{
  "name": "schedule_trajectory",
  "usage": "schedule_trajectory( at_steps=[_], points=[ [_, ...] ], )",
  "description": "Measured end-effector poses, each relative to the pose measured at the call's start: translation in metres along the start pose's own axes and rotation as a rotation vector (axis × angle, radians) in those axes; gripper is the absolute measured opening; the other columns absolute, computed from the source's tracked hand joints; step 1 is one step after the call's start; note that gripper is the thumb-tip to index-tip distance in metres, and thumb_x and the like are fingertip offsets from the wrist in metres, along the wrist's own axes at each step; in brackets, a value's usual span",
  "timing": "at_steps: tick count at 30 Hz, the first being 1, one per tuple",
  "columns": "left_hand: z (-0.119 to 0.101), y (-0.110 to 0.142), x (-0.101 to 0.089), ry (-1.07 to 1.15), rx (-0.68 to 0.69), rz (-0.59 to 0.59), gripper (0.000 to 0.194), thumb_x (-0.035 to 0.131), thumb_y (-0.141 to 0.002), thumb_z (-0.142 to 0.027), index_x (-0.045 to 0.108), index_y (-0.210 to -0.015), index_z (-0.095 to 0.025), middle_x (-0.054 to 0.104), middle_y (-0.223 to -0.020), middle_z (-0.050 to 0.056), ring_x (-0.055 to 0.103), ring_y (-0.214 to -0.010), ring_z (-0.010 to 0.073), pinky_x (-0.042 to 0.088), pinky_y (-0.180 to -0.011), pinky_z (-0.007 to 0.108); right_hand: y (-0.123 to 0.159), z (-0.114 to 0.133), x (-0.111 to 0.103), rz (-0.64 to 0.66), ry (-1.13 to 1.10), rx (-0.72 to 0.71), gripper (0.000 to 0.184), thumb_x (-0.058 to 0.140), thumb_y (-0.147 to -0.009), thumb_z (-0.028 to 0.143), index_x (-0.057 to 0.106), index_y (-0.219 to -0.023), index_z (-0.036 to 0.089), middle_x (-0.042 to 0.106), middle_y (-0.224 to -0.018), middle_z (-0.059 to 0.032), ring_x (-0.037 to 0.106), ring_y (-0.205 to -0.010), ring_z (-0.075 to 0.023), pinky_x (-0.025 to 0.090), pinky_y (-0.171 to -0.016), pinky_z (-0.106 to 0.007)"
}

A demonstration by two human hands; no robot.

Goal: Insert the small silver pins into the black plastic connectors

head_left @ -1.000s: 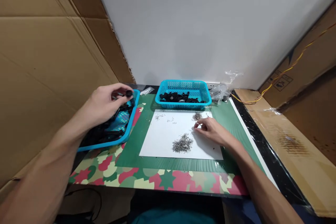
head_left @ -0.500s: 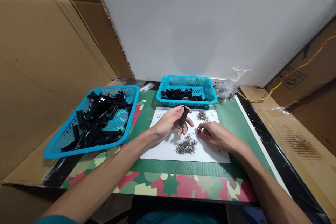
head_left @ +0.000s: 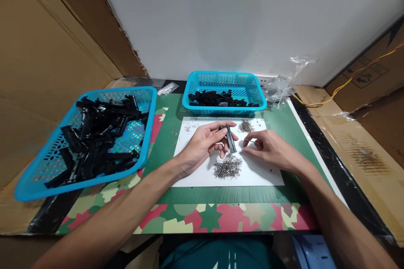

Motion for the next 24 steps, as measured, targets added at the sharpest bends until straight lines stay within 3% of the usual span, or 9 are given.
schedule_trajectory(
  at_steps=[7,13,16,20,24],
  points=[
    [0.001,0.0,-0.002,0.03,0.048,0.026,0.037,0.072,-0.1,-0.028,0.068,-0.133,-0.012,0.076,-0.104,0.012,0.065,-0.071,0.0098,0.053,-0.067,0.022,-0.002,-0.002,0.004,0.057,0.077,0.002,0.014,0.067,-0.096,0.025,0.081,-0.093,0.024,0.063,-0.066,0.0012,0.048,-0.057,-0.0115,0.031,-0.058,-0.028],
    [-0.001,-0.001,-0.003,0.018,0.135,-0.056,0.028,0.074,-0.097,-0.027,0.071,-0.121,-0.013,0.071,-0.112,0.011,0.064,-0.084,0.0127,0.053,-0.076,0.025,0.0,-0.002,0.006,0.075,0.087,-0.032,0.014,0.061,-0.099,0.024,0.075,-0.1,0.023,0.071,-0.077,-0.0015,0.056,-0.066,-0.0141,0.034,-0.062,-0.028],
    [-0.003,-0.002,-0.003,-0.021,0.198,-0.106,0.021,0.076,-0.096,-0.028,0.072,-0.112,-0.017,0.064,-0.105,0.006,0.059,-0.079,0.0098,0.049,-0.069,0.022,0.002,0.001,0.001,0.054,-0.022,-0.045,0.012,0.06,-0.102,0.029,0.069,-0.104,0.021,0.063,-0.069,0.0021,0.049,-0.061,-0.0122,0.031,-0.058,-0.026],
    [-0.003,-0.001,-0.004,-0.122,0.206,-0.113,0.022,0.073,-0.098,-0.032,0.069,-0.116,-0.02,0.052,-0.083,-0.001,0.047,-0.063,0.0056,0.035,-0.053,0.018,0.006,0.005,-0.006,-0.002,-0.304,-0.028,0.02,0.059,-0.105,0.039,0.063,-0.103,0.02,0.042,-0.059,0.0083,0.032,-0.053,-0.0095,0.023,-0.05,-0.025],
    [-0.003,-0.001,-0.006,-0.163,0.247,-0.11,0.024,0.071,-0.099,-0.034,0.064,-0.117,-0.02,0.057,-0.089,0.0,0.053,-0.061,0.0063,0.036,-0.051,0.02,0.005,0.005,-0.006,-0.05,-0.59,-0.024,0.025,0.067,-0.101,0.045,0.061,-0.1,0.021,0.034,-0.059,0.0098,0.023,-0.051,-0.0079,0.016,-0.047,-0.025]
  ],
)
Point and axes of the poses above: each hand's wrist, its own y-axis away from the middle knuckle, its own x-axis out of the palm, z = x × y, the point moved 3 cm from there along -y, towards the middle knuckle
